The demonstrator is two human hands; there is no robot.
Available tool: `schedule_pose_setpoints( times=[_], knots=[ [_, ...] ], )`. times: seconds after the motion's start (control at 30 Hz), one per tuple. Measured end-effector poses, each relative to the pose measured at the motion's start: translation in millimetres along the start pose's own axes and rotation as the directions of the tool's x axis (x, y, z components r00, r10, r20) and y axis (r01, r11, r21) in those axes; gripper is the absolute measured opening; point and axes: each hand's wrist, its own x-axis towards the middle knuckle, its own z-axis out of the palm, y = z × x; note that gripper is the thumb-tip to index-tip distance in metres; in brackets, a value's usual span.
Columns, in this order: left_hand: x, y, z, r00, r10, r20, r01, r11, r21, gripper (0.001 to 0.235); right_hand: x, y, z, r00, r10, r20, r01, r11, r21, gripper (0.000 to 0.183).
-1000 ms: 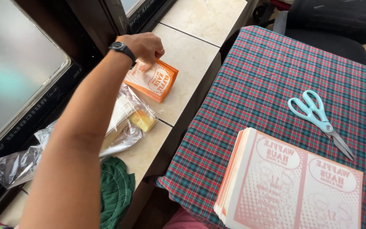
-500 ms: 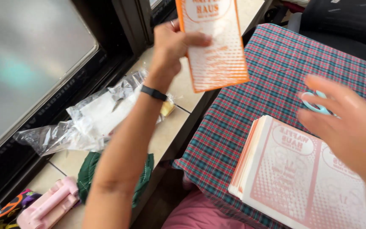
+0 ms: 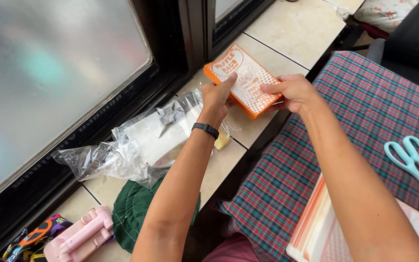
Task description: Folding the bottom of paper bags and securing the folds with adhesive tape.
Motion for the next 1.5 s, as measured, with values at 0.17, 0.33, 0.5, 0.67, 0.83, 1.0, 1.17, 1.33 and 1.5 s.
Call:
schedule_pose_setpoints(
  times=[0.17,0.33,0.5,0.67,0.83,1.0,1.17,1.33,1.5],
  knots=[
    [6,16,-32,0.995,-0.097,-0.007,0.093,0.926,0.365,0.028,11,-5,31,0.996,0.088,0.011,-0.088,0.996,-0.020,0.031],
    [10,22,-37,0.999,-0.021,-0.036,0.030,0.959,0.281,0.027,11,-15,59,0.996,0.055,-0.071,-0.059,0.997,-0.049,0.024],
    [12,19,-36,0.991,0.089,-0.099,-0.042,0.917,0.397,0.024,6,-18,69,0.949,-0.023,-0.316,-0.081,0.947,-0.312,0.037],
    [-3,21,-33,0.982,0.167,-0.087,-0.103,0.863,0.494,0.023,11,-10,67,0.935,-0.138,-0.326,-0.055,0.854,-0.518,0.057],
    [22,-7,-37,0.900,0.436,-0.009,-0.277,0.589,0.759,0.056,-30,-34,74,0.949,-0.031,-0.313,-0.101,0.912,-0.398,0.106],
    [17,-22,-16,0.876,0.477,0.075,-0.403,0.637,0.658,0.077,-40,-40,75,0.956,0.063,-0.288,-0.131,0.966,-0.224,0.098],
    [14,-26,-5,0.894,0.447,0.031,-0.378,0.717,0.586,0.098,-18,-24,76,0.978,-0.001,-0.210,-0.006,0.999,-0.037,0.072],
    [22,-37,-3,0.885,0.464,-0.031,-0.368,0.740,0.563,0.095,-18,-17,68,0.989,-0.011,-0.150,0.003,0.999,-0.054,0.092],
    [10,-42,3,0.878,0.477,-0.040,-0.389,0.760,0.520,0.100,-12,-13,68,0.987,-0.097,-0.128,0.089,0.994,-0.065,0.044]
  ],
)
